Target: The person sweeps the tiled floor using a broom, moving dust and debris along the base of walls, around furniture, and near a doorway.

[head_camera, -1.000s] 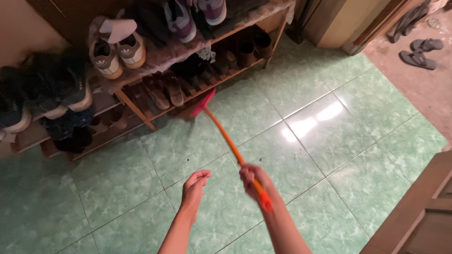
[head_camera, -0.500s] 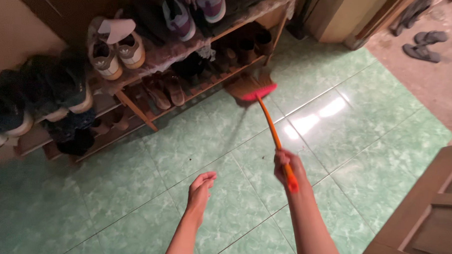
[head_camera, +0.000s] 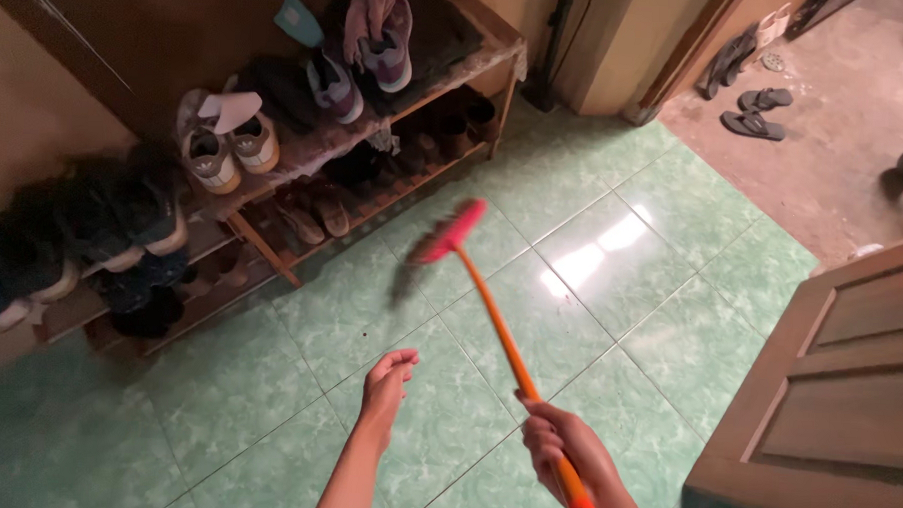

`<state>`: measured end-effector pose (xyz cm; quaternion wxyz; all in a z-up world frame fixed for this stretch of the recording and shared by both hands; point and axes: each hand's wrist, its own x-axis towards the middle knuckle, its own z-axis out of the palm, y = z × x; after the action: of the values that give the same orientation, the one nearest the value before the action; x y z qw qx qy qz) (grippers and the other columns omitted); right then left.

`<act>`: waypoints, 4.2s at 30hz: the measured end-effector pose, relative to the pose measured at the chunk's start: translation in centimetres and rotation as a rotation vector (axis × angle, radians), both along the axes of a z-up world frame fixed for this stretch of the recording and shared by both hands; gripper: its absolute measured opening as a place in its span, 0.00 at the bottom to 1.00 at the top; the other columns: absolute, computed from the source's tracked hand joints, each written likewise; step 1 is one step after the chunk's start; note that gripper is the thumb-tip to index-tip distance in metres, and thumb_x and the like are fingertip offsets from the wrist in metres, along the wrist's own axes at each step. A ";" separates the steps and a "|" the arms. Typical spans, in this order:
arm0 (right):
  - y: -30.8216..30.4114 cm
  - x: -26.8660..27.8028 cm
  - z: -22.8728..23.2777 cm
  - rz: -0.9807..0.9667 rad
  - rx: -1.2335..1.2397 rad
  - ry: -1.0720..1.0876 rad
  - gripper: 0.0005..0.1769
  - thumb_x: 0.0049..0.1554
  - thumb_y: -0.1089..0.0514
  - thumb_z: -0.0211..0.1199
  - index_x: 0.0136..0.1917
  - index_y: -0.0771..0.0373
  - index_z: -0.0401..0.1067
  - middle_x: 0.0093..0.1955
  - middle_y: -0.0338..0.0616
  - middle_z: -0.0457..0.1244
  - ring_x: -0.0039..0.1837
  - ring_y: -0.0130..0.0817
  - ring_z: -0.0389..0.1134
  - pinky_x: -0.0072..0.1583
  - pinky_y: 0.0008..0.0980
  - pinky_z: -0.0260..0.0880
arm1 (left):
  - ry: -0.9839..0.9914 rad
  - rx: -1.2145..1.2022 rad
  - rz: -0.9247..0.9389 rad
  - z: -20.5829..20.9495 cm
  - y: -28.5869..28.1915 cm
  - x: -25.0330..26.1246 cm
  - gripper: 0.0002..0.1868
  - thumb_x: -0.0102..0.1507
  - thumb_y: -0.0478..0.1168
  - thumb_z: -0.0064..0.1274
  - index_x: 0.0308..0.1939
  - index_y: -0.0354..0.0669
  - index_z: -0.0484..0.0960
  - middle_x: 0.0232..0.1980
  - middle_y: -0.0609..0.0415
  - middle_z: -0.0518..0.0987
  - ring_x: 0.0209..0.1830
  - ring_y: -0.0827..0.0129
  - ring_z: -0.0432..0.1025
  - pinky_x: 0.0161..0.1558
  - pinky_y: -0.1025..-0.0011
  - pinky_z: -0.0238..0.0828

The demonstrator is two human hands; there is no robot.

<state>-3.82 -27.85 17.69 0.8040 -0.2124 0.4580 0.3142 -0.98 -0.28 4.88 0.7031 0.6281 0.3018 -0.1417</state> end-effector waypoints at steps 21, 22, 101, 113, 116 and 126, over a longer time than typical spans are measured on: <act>-5.7 -10.5 0.0 0.523 -0.797 -0.431 0.08 0.58 0.65 0.54 0.46 0.75 0.69 0.25 0.44 0.57 0.22 0.32 0.55 0.27 0.32 0.55 | 0.046 0.072 -0.133 6.2 2.7 -8.6 0.19 0.64 0.46 0.48 0.58 0.52 0.82 0.58 0.63 0.83 0.56 0.68 0.73 0.56 0.65 0.66; -5.9 -12.0 1.6 0.524 -0.601 -0.307 0.09 0.56 0.66 0.54 0.51 0.67 0.69 0.26 0.40 0.53 0.23 0.28 0.50 0.27 0.29 0.49 | 0.045 0.069 -0.138 6.3 2.5 -8.9 0.19 0.64 0.46 0.48 0.58 0.52 0.82 0.58 0.63 0.83 0.56 0.68 0.73 0.56 0.65 0.66; -50.7 -21.8 6.7 0.915 -1.172 -0.438 0.09 0.53 0.64 0.61 0.45 0.73 0.76 0.27 0.44 0.61 0.26 0.33 0.62 0.30 0.33 0.63 | 0.109 0.121 -0.532 12.2 -37.7 -16.8 0.18 0.65 0.45 0.44 0.56 0.52 0.81 0.54 0.61 0.84 0.48 0.69 0.73 0.51 0.64 0.68; -52.1 -17.6 7.8 0.970 -0.778 -0.218 0.14 0.59 0.54 0.66 0.45 0.68 0.73 0.29 0.37 0.60 0.25 0.24 0.55 0.29 0.27 0.55 | 0.088 0.080 -0.594 11.9 -41.3 -13.8 0.18 0.65 0.46 0.44 0.56 0.53 0.81 0.55 0.61 0.84 0.48 0.70 0.74 0.51 0.63 0.68; -52.0 -14.5 6.4 0.947 -0.918 -0.161 0.15 0.59 0.56 0.65 0.39 0.72 0.72 0.26 0.41 0.58 0.26 0.28 0.56 0.30 0.31 0.56 | 0.105 0.089 -0.596 12.4 -41.2 -12.2 0.18 0.65 0.46 0.45 0.57 0.53 0.81 0.55 0.61 0.84 0.49 0.70 0.74 0.53 0.63 0.68; -47.0 -12.1 12.7 0.867 -1.069 -0.362 0.10 0.57 0.60 0.64 0.53 0.58 0.73 0.25 0.43 0.59 0.24 0.33 0.60 0.29 0.34 0.61 | 0.082 0.105 -0.612 9.8 -39.4 -3.3 0.19 0.64 0.45 0.45 0.57 0.53 0.81 0.55 0.60 0.84 0.49 0.69 0.74 0.53 0.62 0.68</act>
<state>-15.89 -74.89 30.41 0.4560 -0.7895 0.2830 0.2978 -4.26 -39.73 14.66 0.5817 0.7189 0.1336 -0.3563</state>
